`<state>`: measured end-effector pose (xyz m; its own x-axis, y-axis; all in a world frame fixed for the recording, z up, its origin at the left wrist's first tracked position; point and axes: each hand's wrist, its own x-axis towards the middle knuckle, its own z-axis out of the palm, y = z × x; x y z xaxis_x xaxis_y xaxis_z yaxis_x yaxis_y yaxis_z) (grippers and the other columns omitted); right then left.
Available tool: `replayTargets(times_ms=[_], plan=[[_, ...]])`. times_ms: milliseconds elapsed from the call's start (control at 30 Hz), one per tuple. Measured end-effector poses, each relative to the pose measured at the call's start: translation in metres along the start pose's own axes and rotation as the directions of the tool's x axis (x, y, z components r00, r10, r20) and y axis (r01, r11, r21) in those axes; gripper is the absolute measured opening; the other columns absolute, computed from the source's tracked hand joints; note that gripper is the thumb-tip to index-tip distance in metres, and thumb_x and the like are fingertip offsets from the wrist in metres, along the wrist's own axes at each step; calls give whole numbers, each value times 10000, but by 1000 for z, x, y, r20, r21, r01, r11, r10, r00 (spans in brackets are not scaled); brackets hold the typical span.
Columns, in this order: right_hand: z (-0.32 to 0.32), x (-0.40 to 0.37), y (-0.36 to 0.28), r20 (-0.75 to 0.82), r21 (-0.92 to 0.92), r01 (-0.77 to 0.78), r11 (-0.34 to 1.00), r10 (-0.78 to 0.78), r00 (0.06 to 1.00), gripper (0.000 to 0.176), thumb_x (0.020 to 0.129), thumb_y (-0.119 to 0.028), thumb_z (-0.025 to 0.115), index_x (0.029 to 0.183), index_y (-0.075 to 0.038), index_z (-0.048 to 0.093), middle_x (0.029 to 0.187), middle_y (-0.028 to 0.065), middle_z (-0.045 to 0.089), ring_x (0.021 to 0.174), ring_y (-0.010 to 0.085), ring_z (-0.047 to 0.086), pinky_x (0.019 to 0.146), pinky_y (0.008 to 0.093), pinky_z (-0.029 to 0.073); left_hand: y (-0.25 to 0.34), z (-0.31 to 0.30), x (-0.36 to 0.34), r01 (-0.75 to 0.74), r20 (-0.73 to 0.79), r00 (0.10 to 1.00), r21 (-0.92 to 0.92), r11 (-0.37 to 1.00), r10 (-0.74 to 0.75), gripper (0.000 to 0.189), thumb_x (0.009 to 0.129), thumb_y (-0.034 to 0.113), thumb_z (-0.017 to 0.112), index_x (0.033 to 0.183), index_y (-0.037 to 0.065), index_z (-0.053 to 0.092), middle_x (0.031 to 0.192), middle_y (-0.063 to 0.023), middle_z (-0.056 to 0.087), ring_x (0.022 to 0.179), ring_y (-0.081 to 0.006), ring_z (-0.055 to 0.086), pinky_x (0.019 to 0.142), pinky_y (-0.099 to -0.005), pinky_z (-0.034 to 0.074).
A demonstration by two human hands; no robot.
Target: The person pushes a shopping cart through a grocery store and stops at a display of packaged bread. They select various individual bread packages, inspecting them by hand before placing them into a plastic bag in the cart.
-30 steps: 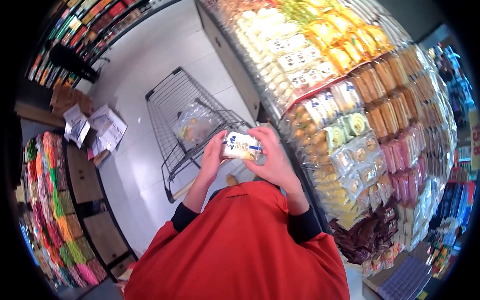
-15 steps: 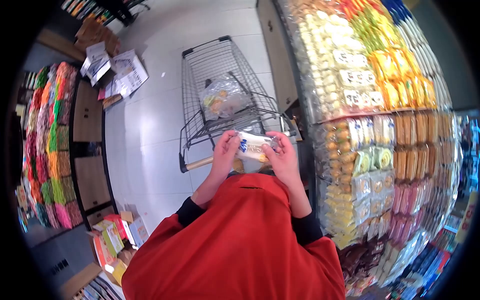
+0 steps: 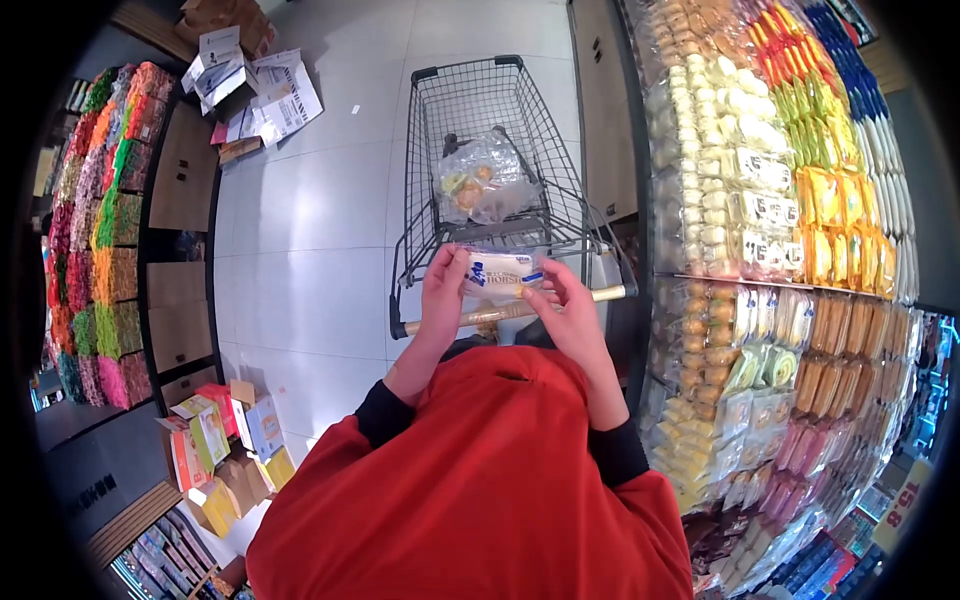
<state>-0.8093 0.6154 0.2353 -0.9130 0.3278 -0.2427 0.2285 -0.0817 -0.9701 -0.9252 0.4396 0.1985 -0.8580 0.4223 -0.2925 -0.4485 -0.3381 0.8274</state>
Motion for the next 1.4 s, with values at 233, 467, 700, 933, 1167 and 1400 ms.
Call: replayTargets(times_ms=[233, 467, 700, 933, 1167, 1400], plan=[[-14, 66, 5, 13, 18, -61, 998, 60, 998, 380, 972, 5, 719, 1332, 19, 600, 1054, 31, 674, 940, 63, 649, 809, 221, 568, -19, -12, 44, -39, -63, 997, 145, 989, 49, 258, 1118, 194, 526, 1286, 15, 605, 1156, -59, 663, 1082, -119, 609, 974, -279, 480], [-49, 240, 116, -139, 371, -344, 863, 418, 898, 426, 1005, -95, 701, 1386, 19, 549, 1126, 88, 709, 984, 143, 695, 795, 265, 599, -75, -50, 74, 97, -156, 987, 789, 607, 45, 374, 1027, 177, 631, 1356, 8, 575, 1322, -184, 639, 1223, -348, 609, 1079, -415, 464], [-35, 412, 307, -301, 457, -379, 805, 541, 786, 318, 958, -64, 720, 1231, -4, 567, 995, 114, 685, 767, 174, 685, 609, 310, 587, -94, -43, 108, -107, 106, 990, 994, -7, -91, 326, 1000, 268, 642, 1272, 90, 669, 1279, -110, 681, 1234, -297, 614, 1115, -502, 402], [-19, 479, 443, -388, 601, -491, 630, 768, 510, 349, 900, 6, 746, 1201, -70, 587, 1042, 103, 664, 835, 210, 696, 646, 299, 640, -95, -46, 119, -54, 55, 982, 998, 13, -181, 274, 962, 256, 638, 1150, 91, 750, 1262, -76, 703, 1159, -268, 659, 1083, -434, 455], [-18, 471, 508, -235, 599, -591, 541, 824, 515, 207, 843, 31, 755, 1024, -11, 662, 836, 82, 665, 677, 206, 667, 547, 308, 519, -93, -47, 126, -82, 79, 980, 997, -7, -183, 235, 953, 210, 650, 1116, 90, 768, 1266, -71, 723, 1096, -250, 691, 1043, -430, 502], [-30, 457, 490, -434, -57, -698, 713, 612, 661, 214, 817, -144, 695, 935, 34, 690, 860, 159, 724, 741, 299, 690, 641, 437, 514, -87, -39, 138, -121, 118, 979, 993, -13, -166, 238, 972, 203, 610, 1091, 85, 779, 1192, -47, 755, 1029, -243, 706, 1034, -423, 507]])
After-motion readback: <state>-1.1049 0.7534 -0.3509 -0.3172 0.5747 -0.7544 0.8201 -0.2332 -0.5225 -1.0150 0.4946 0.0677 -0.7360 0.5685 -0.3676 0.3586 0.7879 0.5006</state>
